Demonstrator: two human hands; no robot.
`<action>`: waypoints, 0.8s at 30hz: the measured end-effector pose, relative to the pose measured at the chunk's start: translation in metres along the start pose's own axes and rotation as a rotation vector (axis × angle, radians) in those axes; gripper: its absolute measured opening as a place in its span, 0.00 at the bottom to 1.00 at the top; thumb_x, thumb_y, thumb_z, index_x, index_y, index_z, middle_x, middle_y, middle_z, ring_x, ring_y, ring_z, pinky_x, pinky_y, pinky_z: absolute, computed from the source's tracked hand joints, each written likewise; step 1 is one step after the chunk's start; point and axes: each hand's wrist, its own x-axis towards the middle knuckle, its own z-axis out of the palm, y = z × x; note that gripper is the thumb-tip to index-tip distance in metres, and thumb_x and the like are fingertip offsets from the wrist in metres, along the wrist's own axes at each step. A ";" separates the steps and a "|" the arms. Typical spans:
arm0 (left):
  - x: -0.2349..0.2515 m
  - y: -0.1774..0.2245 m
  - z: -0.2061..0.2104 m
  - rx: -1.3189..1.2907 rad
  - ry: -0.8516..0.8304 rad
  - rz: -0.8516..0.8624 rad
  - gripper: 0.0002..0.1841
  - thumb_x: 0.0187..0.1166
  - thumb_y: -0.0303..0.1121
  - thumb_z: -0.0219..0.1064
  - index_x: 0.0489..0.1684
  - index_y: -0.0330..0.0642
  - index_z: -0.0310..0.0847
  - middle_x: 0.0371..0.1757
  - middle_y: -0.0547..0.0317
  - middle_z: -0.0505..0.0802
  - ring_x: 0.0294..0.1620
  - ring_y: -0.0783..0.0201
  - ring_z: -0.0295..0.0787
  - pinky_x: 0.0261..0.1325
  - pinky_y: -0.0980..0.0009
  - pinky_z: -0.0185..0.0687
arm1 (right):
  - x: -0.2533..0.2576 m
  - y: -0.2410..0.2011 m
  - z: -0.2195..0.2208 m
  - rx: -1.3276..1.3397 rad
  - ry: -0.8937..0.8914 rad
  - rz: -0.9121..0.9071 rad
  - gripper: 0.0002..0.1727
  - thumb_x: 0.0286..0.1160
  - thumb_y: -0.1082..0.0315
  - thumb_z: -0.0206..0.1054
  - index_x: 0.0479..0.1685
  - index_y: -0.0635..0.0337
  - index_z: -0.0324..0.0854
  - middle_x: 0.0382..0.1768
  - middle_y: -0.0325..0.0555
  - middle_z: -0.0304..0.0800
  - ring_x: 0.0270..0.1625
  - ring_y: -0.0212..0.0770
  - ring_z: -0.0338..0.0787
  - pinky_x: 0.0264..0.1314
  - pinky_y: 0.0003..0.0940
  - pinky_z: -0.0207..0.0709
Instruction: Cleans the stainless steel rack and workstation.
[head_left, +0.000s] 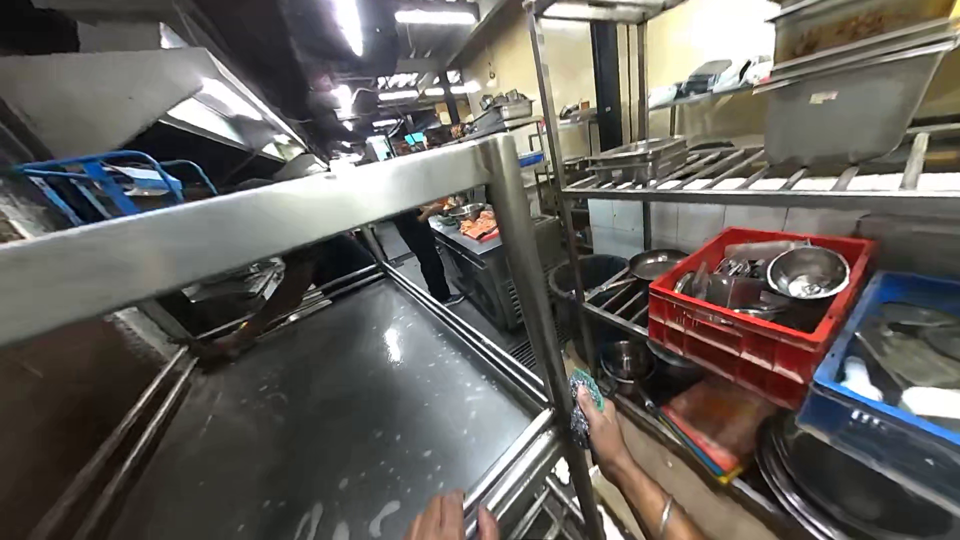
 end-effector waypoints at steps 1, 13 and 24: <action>0.001 0.001 0.000 -0.004 0.023 -0.006 0.22 0.67 0.56 0.61 0.33 0.48 0.93 0.32 0.58 0.95 0.33 0.57 0.92 0.35 0.55 0.81 | 0.001 -0.009 0.004 -0.009 0.001 -0.004 0.22 0.83 0.52 0.58 0.43 0.64 0.86 0.32 0.44 0.91 0.37 0.36 0.91 0.45 0.38 0.87; 0.003 0.008 0.002 0.057 0.129 -0.020 0.23 0.67 0.54 0.57 0.26 0.46 0.91 0.26 0.56 0.93 0.26 0.55 0.90 0.27 0.52 0.76 | 0.108 -0.304 0.106 0.584 -0.597 -0.087 0.23 0.94 0.51 0.49 0.70 0.57 0.75 0.48 0.55 0.89 0.47 0.50 0.92 0.46 0.52 0.90; 0.005 0.009 0.017 0.140 0.232 -0.038 0.23 0.65 0.55 0.59 0.19 0.43 0.87 0.21 0.52 0.90 0.22 0.51 0.88 0.25 0.49 0.73 | 0.087 -0.133 0.054 0.523 -0.746 0.220 0.26 0.93 0.47 0.44 0.51 0.57 0.81 0.33 0.47 0.88 0.33 0.40 0.89 0.34 0.40 0.87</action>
